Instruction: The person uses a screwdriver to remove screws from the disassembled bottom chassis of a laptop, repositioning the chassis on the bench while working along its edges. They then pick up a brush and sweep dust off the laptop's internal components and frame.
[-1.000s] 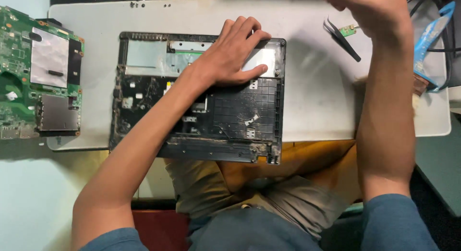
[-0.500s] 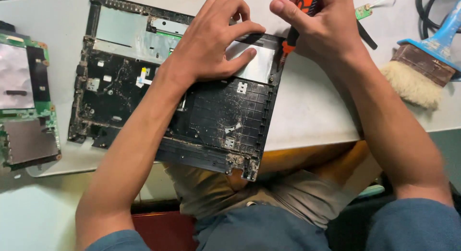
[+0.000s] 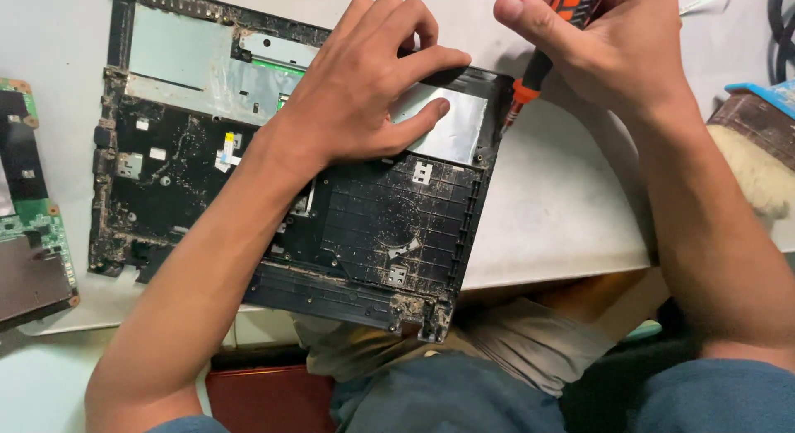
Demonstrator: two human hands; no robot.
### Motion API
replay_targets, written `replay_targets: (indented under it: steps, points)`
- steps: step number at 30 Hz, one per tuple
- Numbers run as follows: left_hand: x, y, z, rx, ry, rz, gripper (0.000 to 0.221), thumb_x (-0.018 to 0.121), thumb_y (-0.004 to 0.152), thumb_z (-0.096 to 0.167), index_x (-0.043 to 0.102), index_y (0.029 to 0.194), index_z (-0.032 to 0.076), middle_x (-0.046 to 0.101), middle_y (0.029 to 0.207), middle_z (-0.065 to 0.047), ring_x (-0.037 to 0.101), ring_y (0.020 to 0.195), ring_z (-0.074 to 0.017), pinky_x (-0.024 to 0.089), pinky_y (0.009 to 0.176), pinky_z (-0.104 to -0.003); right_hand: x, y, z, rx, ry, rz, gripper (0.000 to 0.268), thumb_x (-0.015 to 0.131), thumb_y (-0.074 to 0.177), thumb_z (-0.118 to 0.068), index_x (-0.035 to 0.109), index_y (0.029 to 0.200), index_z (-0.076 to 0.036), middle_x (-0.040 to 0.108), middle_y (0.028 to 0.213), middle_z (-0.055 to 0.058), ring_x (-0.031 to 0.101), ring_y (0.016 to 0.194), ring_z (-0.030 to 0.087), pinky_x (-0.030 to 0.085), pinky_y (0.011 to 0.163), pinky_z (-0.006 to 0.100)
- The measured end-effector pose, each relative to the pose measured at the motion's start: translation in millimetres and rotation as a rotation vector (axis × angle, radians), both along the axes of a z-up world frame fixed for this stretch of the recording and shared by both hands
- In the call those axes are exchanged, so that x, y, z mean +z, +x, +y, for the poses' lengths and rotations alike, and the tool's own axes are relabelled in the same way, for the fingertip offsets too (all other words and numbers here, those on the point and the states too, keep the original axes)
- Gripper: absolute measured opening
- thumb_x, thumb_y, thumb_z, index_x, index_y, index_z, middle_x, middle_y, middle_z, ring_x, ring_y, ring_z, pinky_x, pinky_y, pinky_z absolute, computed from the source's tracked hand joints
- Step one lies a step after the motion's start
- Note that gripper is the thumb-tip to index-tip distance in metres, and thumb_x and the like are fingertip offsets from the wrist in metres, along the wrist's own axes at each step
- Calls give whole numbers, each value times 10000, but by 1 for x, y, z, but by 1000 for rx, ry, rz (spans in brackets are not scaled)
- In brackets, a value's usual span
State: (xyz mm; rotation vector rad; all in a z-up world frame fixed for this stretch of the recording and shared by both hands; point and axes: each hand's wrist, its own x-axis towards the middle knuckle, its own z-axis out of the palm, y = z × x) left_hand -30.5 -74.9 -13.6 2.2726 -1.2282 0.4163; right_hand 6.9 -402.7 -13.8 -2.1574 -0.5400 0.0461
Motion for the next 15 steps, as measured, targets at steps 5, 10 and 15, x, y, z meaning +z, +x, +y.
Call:
replay_targets:
  steps: [5, 10, 15]
  points:
    - [1, 0, 0, -8, 2, -14, 370, 924, 1135, 197, 778, 1438, 43, 580, 1248, -171, 545, 1068, -365, 443, 902, -502, 2, -12, 20, -101, -45, -77, 504, 1033, 1385, -121, 654, 1054, -106, 607, 934, -4, 531, 848, 134, 424, 805, 354]
    - [0, 0, -1, 0, 4, -4, 385, 946, 1136, 202, 783, 1455, 62, 591, 1254, -169, 556, 1082, -363, 455, 916, -499, -9, -7, 10, -15, -154, -308, 318, 966, 1271, -83, 762, 1026, -71, 658, 860, 13, 550, 768, 187, 423, 787, 404]
    - [-1, 0, -2, -14, -19, -7, 338, 923, 1137, 170, 789, 1425, 55, 586, 1226, -166, 539, 1040, -362, 438, 905, -497, -13, -5, 12, -150, -139, -266, 325, 866, 1267, -59, 643, 1036, -114, 580, 889, -14, 468, 810, 149, 397, 770, 406]
